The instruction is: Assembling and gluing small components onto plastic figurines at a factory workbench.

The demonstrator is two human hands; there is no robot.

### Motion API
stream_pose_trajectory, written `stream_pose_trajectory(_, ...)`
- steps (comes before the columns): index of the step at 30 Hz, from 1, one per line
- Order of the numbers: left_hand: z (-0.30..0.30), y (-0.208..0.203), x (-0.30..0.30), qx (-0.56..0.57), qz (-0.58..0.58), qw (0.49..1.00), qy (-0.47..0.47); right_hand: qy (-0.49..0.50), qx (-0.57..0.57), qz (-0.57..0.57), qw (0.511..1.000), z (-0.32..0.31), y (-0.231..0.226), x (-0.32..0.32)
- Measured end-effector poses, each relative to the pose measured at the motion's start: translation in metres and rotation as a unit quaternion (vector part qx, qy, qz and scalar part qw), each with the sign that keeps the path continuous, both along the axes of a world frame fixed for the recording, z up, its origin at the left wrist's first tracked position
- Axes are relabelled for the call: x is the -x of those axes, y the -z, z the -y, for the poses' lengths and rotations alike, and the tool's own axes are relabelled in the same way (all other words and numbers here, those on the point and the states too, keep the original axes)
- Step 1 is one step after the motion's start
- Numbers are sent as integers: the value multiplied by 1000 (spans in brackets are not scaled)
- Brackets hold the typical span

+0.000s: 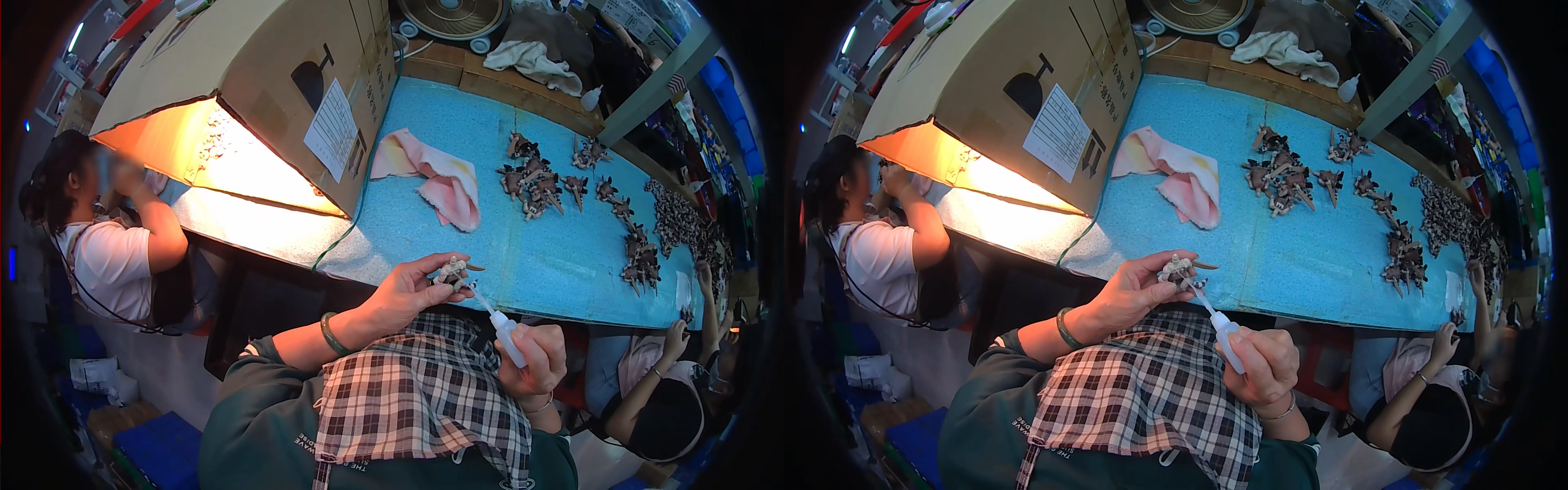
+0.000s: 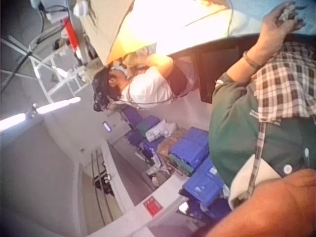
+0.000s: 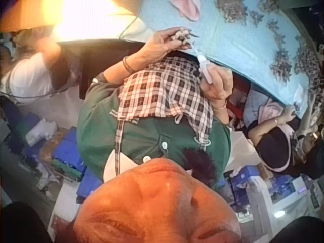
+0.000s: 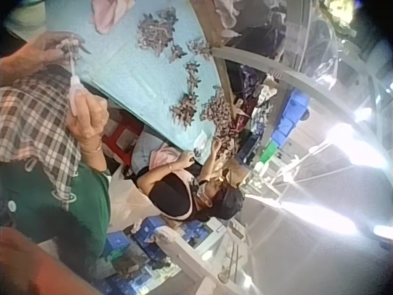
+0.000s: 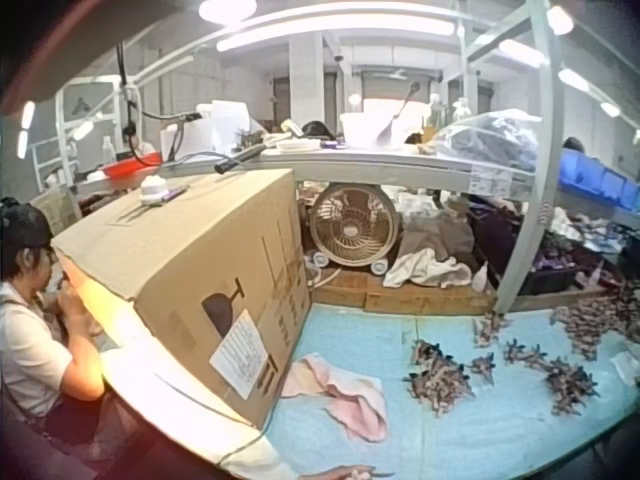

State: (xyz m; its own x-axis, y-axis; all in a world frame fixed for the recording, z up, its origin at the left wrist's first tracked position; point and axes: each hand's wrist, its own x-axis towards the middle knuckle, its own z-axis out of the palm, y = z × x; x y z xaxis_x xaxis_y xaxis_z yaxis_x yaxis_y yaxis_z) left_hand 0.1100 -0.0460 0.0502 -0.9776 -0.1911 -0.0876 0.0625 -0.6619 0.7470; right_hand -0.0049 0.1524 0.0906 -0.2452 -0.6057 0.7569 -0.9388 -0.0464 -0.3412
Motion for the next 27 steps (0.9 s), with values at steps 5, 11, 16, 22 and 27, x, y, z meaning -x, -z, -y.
stream_pose_trajectory(5,0,1,-1,7,-3,1000,-2,-2,-1,3,1000,2,0,-1)
stream_pose_trajectory(11,1,0,0,-3,1,1000,5,20,-18,17,999,0,-3,-3)
stream_pose_trajectory(16,2,-1,1,5,23,1000,5,16,5,37,999,-2,1,1)
stream_pose_trajectory(22,3,1,-1,-3,3,1000,-1,51,158,437,884,1,31,33)
stream_pose_trajectory(27,9,6,-8,-6,-8,1000,-1,32,256,638,725,4,66,107)
